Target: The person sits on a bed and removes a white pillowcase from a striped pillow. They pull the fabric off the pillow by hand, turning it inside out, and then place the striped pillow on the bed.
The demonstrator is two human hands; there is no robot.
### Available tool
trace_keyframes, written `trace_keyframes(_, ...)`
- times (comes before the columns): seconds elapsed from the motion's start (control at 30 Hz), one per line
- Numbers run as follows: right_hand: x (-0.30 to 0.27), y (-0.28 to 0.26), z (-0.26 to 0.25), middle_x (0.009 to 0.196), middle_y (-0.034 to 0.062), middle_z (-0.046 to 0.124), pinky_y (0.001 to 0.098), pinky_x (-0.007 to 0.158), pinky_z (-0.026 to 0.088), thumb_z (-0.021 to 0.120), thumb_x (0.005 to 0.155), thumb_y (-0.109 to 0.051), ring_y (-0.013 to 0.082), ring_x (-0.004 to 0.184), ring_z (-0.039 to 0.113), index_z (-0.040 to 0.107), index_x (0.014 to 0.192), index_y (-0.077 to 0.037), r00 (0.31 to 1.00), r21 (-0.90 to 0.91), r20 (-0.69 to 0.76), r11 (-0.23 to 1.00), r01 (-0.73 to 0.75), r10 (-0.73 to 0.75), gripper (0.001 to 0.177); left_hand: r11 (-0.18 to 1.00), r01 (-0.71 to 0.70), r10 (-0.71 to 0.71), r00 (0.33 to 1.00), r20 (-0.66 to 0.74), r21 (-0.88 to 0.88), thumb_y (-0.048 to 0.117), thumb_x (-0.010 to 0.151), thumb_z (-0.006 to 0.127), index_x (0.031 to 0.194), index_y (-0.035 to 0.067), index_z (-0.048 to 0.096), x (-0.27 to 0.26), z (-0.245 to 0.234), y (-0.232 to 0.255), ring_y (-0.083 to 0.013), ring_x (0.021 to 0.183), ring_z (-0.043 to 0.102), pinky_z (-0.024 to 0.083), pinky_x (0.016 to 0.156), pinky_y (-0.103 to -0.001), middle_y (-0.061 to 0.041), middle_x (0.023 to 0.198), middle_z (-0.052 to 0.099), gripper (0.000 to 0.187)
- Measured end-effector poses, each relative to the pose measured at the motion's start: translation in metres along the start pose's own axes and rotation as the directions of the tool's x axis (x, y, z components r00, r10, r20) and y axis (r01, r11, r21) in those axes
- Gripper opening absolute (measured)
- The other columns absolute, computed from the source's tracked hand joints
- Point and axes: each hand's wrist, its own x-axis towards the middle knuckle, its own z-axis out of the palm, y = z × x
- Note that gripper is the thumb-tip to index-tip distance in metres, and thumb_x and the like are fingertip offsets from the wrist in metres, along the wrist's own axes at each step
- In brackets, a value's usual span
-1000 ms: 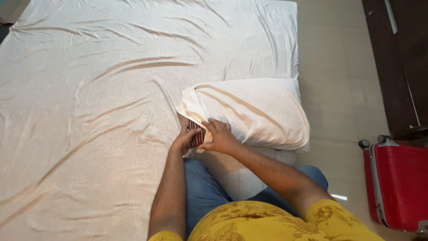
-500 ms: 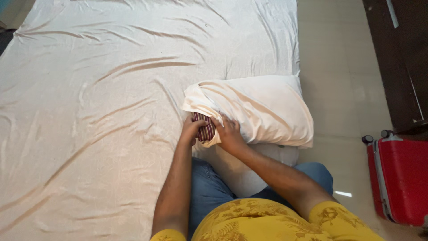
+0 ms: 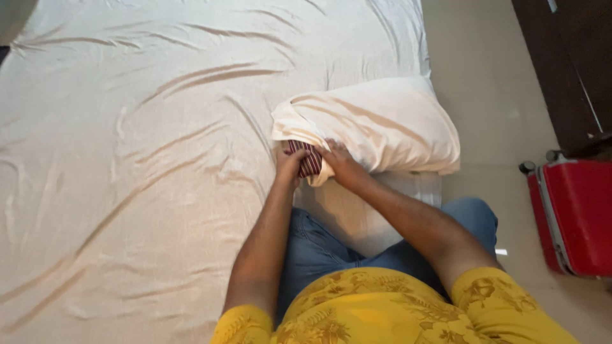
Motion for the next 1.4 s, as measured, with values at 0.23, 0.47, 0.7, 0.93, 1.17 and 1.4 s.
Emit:
trace_keyframes(0.23,-0.004,-0.003,-0.039,0.153,0.0277,0.043,0.0519,0.121,0.029,0.069,0.077,0.005,0.0427,0.145,0.04,0.042,0.152,-0.015,0.986,-0.026,0.128,0.994,0.109,-0.105,0.083,0.996,-0.02,0.024,0.999,0.047,-0.087,0.0,0.07,0.069,0.113,-0.002,0.058,-0.022,0.006,-0.006,-0.0239,0.069,0.07,0.062,0.059,-0.04,-0.01,0.088,0.067,0.044)
trace_keyframes(0.47,-0.018,0.001,-0.046,0.153,0.0257,0.048,0.0466,0.115,0.041,0.067,0.079,0.009,0.0423,0.138,0.049,0.049,0.153,-0.018,0.99,-0.005,0.103,0.995,0.095,-0.094,0.081,0.981,0.058,-0.042,0.995,0.091,-0.185,0.006,0.081,0.066,0.122,0.001,0.053,-0.012,0.012,-0.007,-0.0311,0.074,0.066,0.059,0.061,-0.045,-0.016,0.092,0.063,0.044)
trace_keyframes(0.7,-0.021,0.009,-0.03,0.14,0.0278,0.058,0.0543,0.115,0.039,0.076,0.071,-0.003,0.0446,0.131,0.055,0.058,0.141,-0.011,0.952,0.022,0.01,0.952,0.307,-0.307,0.072,0.978,-0.076,0.115,0.974,-0.196,0.196,0.006,0.084,0.067,0.144,0.012,0.048,0.047,-0.001,0.0,-0.0271,0.107,0.069,0.062,0.081,-0.039,-0.012,0.127,0.065,0.063)
trace_keyframes(0.93,-0.015,0.015,-0.039,0.136,0.0286,0.06,0.0525,0.118,0.041,0.08,0.071,-0.006,0.0436,0.133,0.057,0.06,0.132,-0.007,0.909,0.194,0.006,0.893,0.407,-0.416,0.064,0.972,-0.086,0.104,0.992,-0.074,0.218,0.008,0.082,0.076,0.142,0.009,0.043,0.116,-0.022,-0.012,-0.0271,0.113,0.066,0.058,0.092,-0.038,-0.016,0.13,0.063,0.069)
trace_keyframes(1.17,-0.025,0.021,-0.048,0.143,0.0268,0.048,0.0447,0.105,0.044,0.087,0.066,-0.022,0.0436,0.126,0.054,0.051,0.143,-0.006,0.947,0.329,0.296,0.944,0.02,-0.123,0.086,0.889,-0.047,0.155,0.967,-0.202,0.456,0.017,0.082,0.08,0.139,0.007,0.054,0.128,-0.013,-0.02,-0.0251,0.115,0.065,0.056,0.096,-0.036,-0.015,0.13,0.064,0.064)
trace_keyframes(1.4,-0.036,0.028,-0.035,0.129,0.0174,0.06,0.0394,0.101,0.05,0.078,0.081,-0.021,0.034,0.118,0.062,0.06,0.139,-0.004,0.99,0.512,0.144,0.856,-0.074,-0.001,0.064,0.938,-0.052,0.1,0.987,-0.126,0.342,0.029,0.101,0.063,0.14,0.007,0.058,0.133,-0.009,-0.002,-0.0236,0.124,0.063,0.05,0.105,-0.035,-0.013,0.136,0.065,0.045)
